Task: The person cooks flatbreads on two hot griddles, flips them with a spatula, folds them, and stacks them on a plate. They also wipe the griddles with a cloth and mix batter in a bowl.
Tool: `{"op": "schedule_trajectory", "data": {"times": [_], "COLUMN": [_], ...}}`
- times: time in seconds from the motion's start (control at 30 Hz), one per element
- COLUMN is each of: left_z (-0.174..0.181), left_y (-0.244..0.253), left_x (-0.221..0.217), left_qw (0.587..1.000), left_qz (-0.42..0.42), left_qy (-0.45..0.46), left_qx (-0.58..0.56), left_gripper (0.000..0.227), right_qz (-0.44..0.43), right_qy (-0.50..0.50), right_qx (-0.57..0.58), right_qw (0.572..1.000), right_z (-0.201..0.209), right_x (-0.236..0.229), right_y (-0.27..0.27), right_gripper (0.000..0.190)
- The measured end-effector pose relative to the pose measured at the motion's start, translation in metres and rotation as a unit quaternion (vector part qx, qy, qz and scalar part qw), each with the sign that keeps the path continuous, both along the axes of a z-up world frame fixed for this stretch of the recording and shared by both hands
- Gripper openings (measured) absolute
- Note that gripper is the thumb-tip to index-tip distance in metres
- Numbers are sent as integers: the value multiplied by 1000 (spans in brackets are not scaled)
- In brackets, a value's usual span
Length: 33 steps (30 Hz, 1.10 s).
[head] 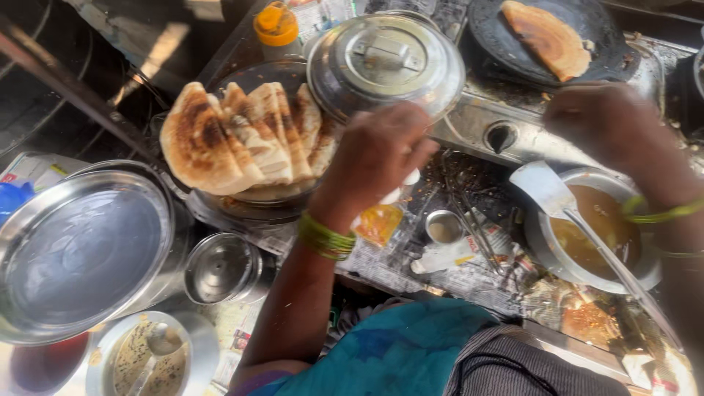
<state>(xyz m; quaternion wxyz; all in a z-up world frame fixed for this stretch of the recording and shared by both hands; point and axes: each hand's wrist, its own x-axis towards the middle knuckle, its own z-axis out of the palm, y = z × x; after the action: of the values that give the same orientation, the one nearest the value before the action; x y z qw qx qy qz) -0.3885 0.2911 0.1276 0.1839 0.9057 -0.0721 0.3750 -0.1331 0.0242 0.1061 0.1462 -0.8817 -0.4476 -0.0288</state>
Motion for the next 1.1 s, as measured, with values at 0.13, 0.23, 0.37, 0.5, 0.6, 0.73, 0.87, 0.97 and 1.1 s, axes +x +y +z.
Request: {"op": "schedule_trajectory", "data": {"times": [0.13,0.23,0.37,0.5,0.6,0.73,0.87,0.97,1.1], "left_z": [20,21,-11,-55,-71,-78,-91,-97,-86], "left_y": [81,124,162,174,165,146,145,149,142], "left_x": [-78,-137,-184,-196,-196,-193,-195,-193,-188], "left_qw": [978,925,876,889,837,766,774,788,777], "left_qz": [199,320,407,413,347,175,171,213,146], "left_qy": [-43,-22,-10,-23,10,-78,-103,-91,-211], "left_qx": [-31,-204,-259,-198,-422,-614,-601,-571,-575], "left_gripper": [29,30,38,51,54,53,53,40,54], "right_qz": [202,219,300,174,157,98,160,245,282], "right_qy": [5,198,170,85,89,187,280,238,294], "right_qx": [166,145,109,63,45,-42,1,80,182], "right_qw": [965,944,932,979,983,977,947,936,895], "right_z": [14,8,5,-6,-14,-3,14,36,71], "right_x": [-90,-138,-180,-201,-203,-212,-231,-247,-266], "right_y": [132,238,379,473,499,509,487,466,435], "right_gripper": [9,18,20,49,63,70,61,55,49]}}
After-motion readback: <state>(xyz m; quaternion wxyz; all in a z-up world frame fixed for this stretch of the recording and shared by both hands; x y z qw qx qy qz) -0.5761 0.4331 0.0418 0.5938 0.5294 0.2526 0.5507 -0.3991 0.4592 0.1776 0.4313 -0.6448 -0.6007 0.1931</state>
